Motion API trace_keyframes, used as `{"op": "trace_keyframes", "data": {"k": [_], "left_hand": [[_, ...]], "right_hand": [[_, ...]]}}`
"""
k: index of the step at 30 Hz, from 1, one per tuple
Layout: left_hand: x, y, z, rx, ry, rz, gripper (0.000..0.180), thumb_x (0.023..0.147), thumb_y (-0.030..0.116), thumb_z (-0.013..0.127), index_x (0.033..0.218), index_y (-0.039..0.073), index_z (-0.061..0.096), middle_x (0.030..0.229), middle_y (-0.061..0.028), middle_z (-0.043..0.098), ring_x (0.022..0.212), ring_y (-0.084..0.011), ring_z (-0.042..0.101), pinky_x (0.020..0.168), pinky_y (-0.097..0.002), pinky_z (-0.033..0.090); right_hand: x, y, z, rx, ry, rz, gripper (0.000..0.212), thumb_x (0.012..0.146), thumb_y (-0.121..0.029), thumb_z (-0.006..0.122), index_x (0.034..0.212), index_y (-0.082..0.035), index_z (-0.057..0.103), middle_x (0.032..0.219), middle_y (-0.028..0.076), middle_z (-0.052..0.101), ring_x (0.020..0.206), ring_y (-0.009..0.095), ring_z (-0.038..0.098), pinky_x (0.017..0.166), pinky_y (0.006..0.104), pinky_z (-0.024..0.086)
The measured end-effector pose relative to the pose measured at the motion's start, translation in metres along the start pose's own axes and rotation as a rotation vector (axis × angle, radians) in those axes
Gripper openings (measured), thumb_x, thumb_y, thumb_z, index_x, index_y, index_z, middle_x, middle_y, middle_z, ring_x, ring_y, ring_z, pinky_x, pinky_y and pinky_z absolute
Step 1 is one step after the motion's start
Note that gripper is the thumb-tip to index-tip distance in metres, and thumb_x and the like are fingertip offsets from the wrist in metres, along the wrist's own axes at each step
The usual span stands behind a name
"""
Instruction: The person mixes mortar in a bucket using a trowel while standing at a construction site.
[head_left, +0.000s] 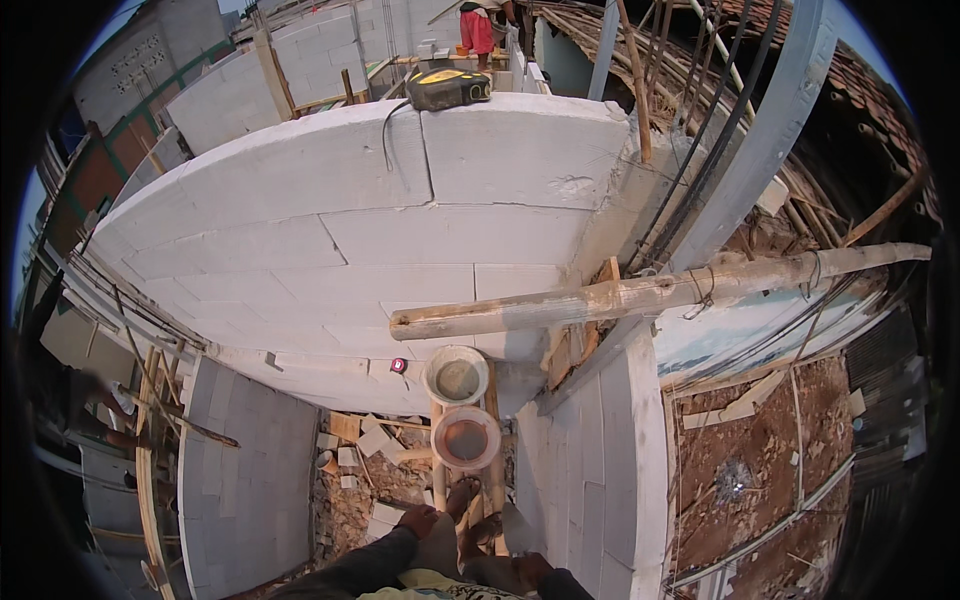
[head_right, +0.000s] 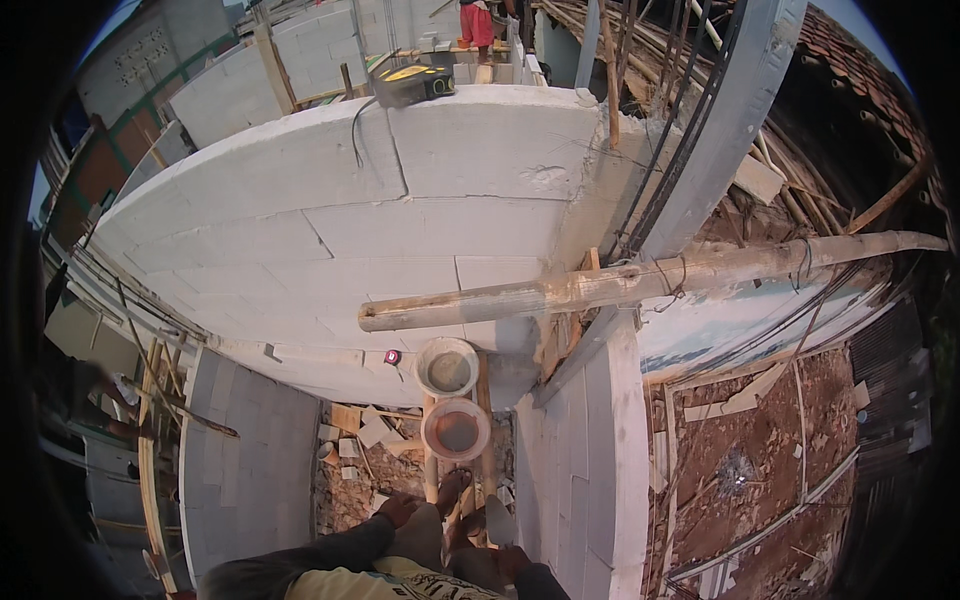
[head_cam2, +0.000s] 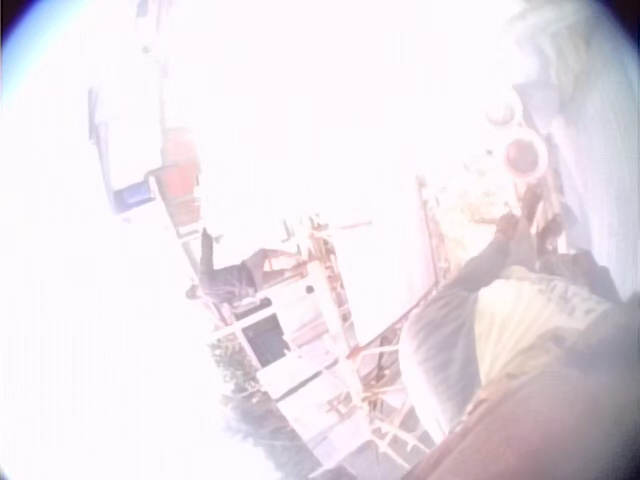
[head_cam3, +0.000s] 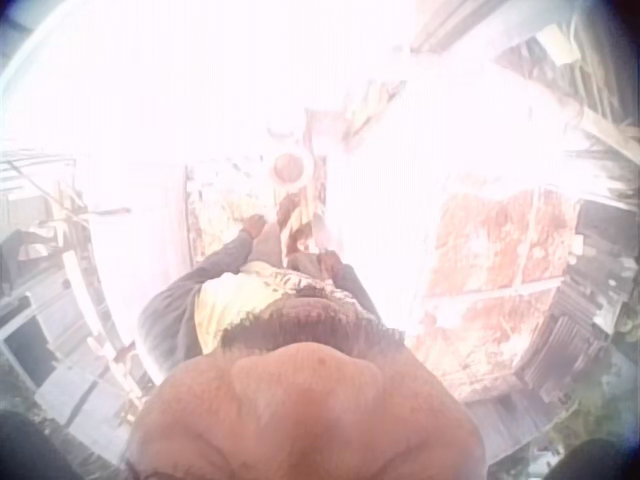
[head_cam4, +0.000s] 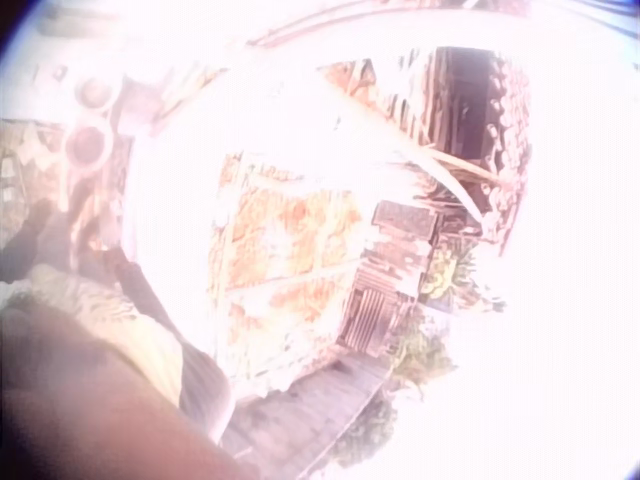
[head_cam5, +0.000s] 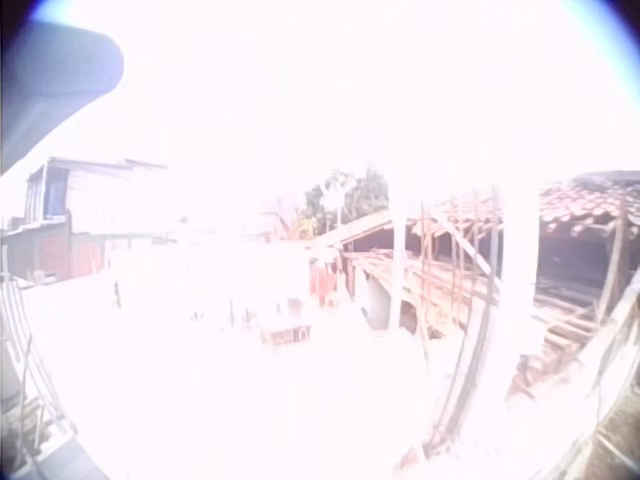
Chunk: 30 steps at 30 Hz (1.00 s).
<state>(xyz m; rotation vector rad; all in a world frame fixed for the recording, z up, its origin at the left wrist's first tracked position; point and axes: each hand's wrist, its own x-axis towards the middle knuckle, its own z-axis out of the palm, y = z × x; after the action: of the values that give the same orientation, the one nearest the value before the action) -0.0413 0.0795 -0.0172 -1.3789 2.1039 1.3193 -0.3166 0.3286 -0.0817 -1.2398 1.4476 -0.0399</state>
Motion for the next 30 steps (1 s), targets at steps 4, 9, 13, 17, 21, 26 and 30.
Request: {"op": "trace_keyframes", "data": {"k": [4, 9, 13, 17, 21, 26, 30], "left_hand": [[-0.025, -0.177, 0.039, 0.492, -0.144, -0.120, 0.036, 0.091, 0.032, 0.041, 0.102, 0.006, 0.063, 0.102, -0.0152, 0.063, 0.098, -0.0315, 0.060, 0.088, -0.0418, 0.046], [0.039, -0.129, 0.045, 0.255, -0.183, -0.300, 0.036, 0.089, 0.034, 0.044, 0.104, 0.006, 0.062, 0.103, -0.0182, 0.062, 0.096, -0.0357, 0.060, 0.085, -0.0456, 0.047], [0.080, -0.133, 0.043, 0.242, -0.060, -0.120, 0.037, 0.084, 0.037, 0.049, 0.097, 0.005, 0.064, 0.101, -0.0214, 0.062, 0.096, -0.0365, 0.059, 0.082, -0.0459, 0.046], [0.182, -0.130, 0.039, -0.071, 0.068, -0.456, 0.041, 0.082, 0.039, 0.053, 0.102, 0.005, 0.065, 0.113, -0.0198, 0.060, 0.103, -0.0365, 0.059, 0.090, -0.0443, 0.045], [0.276, -0.123, 0.037, -0.251, 0.344, -0.608, 0.059, 0.075, 0.042, 0.065, 0.113, -0.002, 0.055, 0.114, -0.0257, 0.057, 0.109, -0.0373, 0.055, 0.091, -0.0444, 0.044], [0.334, -0.109, 0.057, -0.449, 0.564, -0.611, 0.092, 0.063, 0.047, 0.076, 0.122, -0.015, 0.042, 0.121, -0.0313, 0.051, 0.117, -0.0398, 0.049, 0.096, -0.0420, 0.040], [0.353, -0.125, 0.066, -0.605, 0.693, -0.475, 0.084, 0.066, 0.039, 0.077, 0.122, -0.013, 0.042, 0.120, -0.0297, 0.052, 0.113, -0.0385, 0.051, 0.095, -0.0394, 0.040]], "right_hand": [[0.039, -0.050, 0.007, -0.102, 0.080, -0.176, 0.026, 0.084, -0.029, 0.048, 0.094, -0.011, 0.064, 0.077, 0.013, 0.064, 0.070, 0.027, 0.064, 0.065, 0.0366, 0.051], [0.049, 0.056, 0.086, 0.063, 0.363, 0.136, 0.031, 0.089, -0.036, 0.045, 0.098, -0.013, 0.064, 0.080, 0.013, 0.063, 0.067, 0.022, 0.063, 0.060, 0.0334, 0.050], [0.051, 0.008, 0.069, 0.660, 0.232, 0.407, 0.022, 0.087, -0.028, 0.050, 0.096, -0.011, 0.060, 0.076, 0.010, 0.059, 0.063, 0.020, 0.061, 0.057, 0.0325, 0.050], [0.090, -0.008, 0.047, 1.163, 0.326, 0.425, 0.014, 0.084, -0.021, 0.054, 0.093, -0.010, 0.056, 0.071, 0.008, 0.055, 0.059, 0.019, 0.059, 0.054, 0.0315, 0.049], [0.159, -0.015, 0.001, 1.478, 0.418, 0.293, 0.012, 0.082, -0.013, 0.059, 0.090, -0.008, 0.052, 0.067, 0.005, 0.052, 0.054, 0.017, 0.056, 0.050, 0.0305, 0.049], [0.221, 0.011, -0.033, 1.619, 0.426, 0.392, 0.010, 0.082, -0.012, 0.056, 0.087, -0.008, 0.049, 0.066, 0.004, 0.050, 0.051, 0.015, 0.052, 0.044, 0.0326, 0.047], [0.257, 0.016, -0.033, 1.577, 0.455, 0.432, 0.011, 0.081, -0.011, 0.055, 0.090, -0.009, 0.048, 0.066, 0.003, 0.050, 0.050, 0.015, 0.051, 0.044, 0.0323, 0.046]]}}
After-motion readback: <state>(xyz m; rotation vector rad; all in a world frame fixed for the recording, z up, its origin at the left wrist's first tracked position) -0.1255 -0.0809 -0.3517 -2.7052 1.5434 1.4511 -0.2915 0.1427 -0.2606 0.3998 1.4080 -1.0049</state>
